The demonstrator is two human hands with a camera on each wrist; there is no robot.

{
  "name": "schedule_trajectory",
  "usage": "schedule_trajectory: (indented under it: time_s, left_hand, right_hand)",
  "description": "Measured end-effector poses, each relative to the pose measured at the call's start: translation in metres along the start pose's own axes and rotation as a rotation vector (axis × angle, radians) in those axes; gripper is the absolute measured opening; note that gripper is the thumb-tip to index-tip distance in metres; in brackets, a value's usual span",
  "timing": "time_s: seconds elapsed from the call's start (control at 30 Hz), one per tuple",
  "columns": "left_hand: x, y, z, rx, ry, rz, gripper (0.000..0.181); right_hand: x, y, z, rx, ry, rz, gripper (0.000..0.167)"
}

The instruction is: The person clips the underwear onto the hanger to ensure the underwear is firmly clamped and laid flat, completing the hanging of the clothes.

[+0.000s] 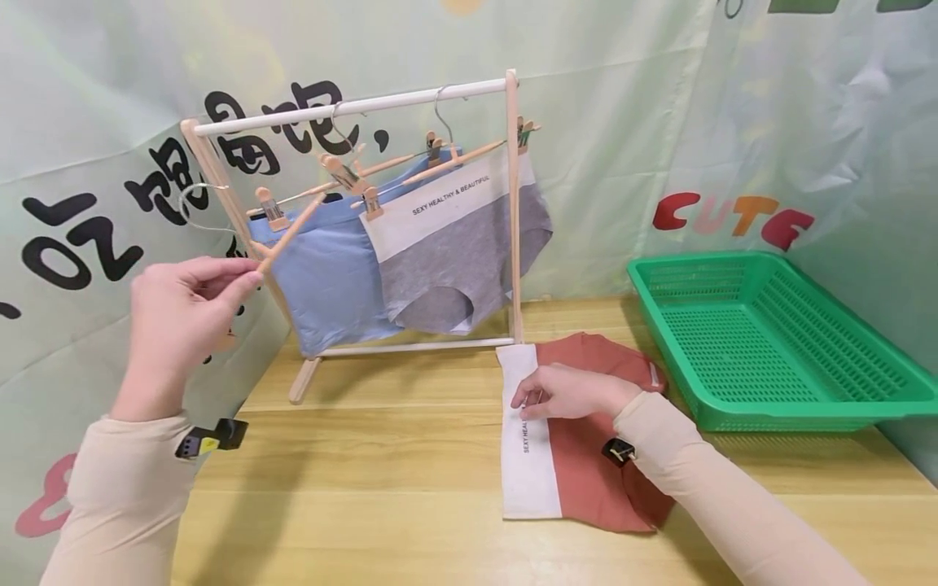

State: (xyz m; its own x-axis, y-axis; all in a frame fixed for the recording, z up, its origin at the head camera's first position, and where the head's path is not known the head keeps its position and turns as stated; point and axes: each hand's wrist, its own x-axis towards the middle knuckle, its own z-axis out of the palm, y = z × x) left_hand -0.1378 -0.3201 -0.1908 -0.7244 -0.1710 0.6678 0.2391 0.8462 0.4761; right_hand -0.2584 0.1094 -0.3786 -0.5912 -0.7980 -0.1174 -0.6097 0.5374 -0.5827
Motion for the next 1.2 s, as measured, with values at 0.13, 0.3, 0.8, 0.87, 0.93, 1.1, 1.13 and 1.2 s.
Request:
schedule_trajectory:
  time_s: [0.13, 0.3, 0.8, 0.87, 0.93, 1.1, 1.13, 1.2]
  left_hand:
    - [-0.009, 0.011, 0.019, -0.035, -0.110, 0.009, 0.019]
    - [-0.028, 0.022, 0.052, -0.094, -0.286, 0.000, 0.015]
    - [-0.092, 0.021, 0.173, -0.347, -0.689, -0.198, 0.006]
    - [-0.100, 0.017, 0.188, -0.378, -0.720, -0.258, 0.006]
    - [-0.108, 0.014, 0.200, -0.408, -0.745, -0.305, 0.007]
    - [-0.125, 0.011, 0.221, -0.475, -0.789, -0.375, 0.008]
    - [-0.128, 0.012, 0.224, -0.487, -0.797, -0.384, 0.008]
    - [-0.132, 0.013, 0.229, -0.503, -0.815, -0.403, 0.008]
  right_hand:
    - [-0.002, 0.003, 0.002, -0.005, 0.008, 0.003, 0.021]
    - [-0.004, 0.005, 0.003, -0.014, 0.008, 0.010, 0.020]
    - [-0.013, 0.012, 0.005, -0.025, 0.021, 0.025, 0.018]
    - [-0.014, 0.013, 0.006, -0.024, 0.021, 0.025, 0.019]
    - [-0.014, 0.013, 0.006, -0.024, 0.020, 0.028, 0.019]
    - [-0.014, 0.015, 0.007, -0.031, 0.028, 0.027, 0.018]
    - [-0.014, 0.015, 0.007, -0.032, 0.029, 0.026, 0.018]
    - [-0.014, 0.015, 0.007, -0.031, 0.030, 0.026, 0.017]
